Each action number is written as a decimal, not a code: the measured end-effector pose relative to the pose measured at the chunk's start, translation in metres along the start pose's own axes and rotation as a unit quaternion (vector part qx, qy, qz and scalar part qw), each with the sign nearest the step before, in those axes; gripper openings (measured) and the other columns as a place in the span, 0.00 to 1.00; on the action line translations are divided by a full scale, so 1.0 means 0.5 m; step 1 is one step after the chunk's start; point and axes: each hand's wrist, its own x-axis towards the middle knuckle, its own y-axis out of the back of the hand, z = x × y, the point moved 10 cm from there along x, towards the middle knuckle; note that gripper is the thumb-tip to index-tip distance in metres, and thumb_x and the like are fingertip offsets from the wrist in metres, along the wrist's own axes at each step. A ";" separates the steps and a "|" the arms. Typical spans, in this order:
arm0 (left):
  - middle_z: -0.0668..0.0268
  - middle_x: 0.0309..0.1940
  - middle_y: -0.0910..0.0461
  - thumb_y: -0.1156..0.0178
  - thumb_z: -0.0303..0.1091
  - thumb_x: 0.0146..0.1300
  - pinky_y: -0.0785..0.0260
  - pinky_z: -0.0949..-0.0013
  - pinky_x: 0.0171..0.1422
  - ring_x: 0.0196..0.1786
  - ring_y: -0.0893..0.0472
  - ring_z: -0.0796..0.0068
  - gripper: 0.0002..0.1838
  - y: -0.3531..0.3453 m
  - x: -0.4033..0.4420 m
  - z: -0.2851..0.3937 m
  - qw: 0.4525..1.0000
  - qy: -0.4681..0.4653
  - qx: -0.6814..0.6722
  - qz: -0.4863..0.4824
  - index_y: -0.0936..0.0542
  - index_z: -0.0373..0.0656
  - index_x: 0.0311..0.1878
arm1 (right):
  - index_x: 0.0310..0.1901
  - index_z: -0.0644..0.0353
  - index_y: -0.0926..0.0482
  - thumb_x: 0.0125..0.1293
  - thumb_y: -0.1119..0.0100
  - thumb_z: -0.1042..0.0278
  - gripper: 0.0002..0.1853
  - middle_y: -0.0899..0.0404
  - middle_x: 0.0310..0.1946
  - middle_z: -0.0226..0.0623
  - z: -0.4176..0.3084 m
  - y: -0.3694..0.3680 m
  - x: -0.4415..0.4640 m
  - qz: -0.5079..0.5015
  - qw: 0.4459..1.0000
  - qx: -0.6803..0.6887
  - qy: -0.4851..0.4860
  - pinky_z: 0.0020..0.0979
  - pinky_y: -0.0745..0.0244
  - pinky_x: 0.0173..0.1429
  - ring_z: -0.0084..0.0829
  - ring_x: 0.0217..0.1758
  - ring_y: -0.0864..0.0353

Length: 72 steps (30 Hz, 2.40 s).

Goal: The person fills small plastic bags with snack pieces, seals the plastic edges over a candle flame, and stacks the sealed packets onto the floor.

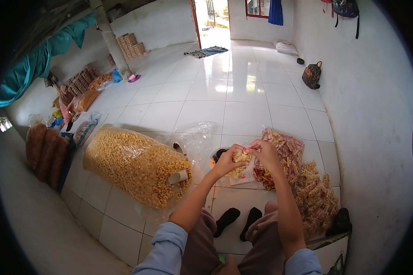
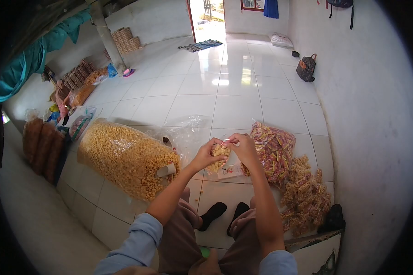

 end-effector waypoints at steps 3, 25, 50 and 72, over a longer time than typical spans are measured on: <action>0.64 0.30 0.22 0.33 0.32 0.49 0.31 0.76 0.38 0.33 0.23 0.81 0.25 0.000 -0.001 -0.006 0.999 0.014 0.029 -0.006 0.35 0.42 0.47 | 0.32 0.62 0.28 0.53 0.41 0.72 0.07 0.26 0.24 0.40 -0.035 0.006 -0.004 0.036 0.994 -0.038 0.091 0.30 0.32 0.33 0.35 0.28 0.26; 0.71 0.36 0.25 0.33 0.28 0.48 0.31 0.77 0.46 0.37 0.27 0.84 0.21 -0.041 0.002 -0.060 0.991 0.121 0.028 -0.053 0.28 0.38 0.45 | 0.32 0.64 0.34 0.60 0.48 0.73 0.06 0.28 0.27 0.43 -0.069 0.025 -0.011 0.075 0.990 -0.050 0.105 0.34 0.33 0.33 0.40 0.28 0.27; 0.64 0.41 0.23 0.39 0.28 0.55 0.31 0.75 0.50 0.44 0.24 0.79 0.22 -0.006 -0.044 0.009 0.986 0.054 -0.156 0.020 0.32 0.36 0.52 | 0.37 0.62 0.24 0.52 0.37 0.71 0.10 0.23 0.34 0.32 -0.001 -0.034 0.000 0.054 0.968 0.244 0.011 0.23 0.29 0.39 0.20 0.35 0.26; 0.70 0.38 0.24 0.47 0.33 0.62 0.37 0.83 0.37 0.37 0.27 0.88 0.07 0.313 -0.266 0.021 0.883 0.040 -0.239 0.401 0.25 0.41 0.40 | 0.35 0.65 0.25 0.57 0.42 0.72 0.07 0.24 0.31 0.30 -0.170 -0.344 0.046 -0.107 0.946 0.306 0.020 0.24 0.31 0.43 0.20 0.39 0.26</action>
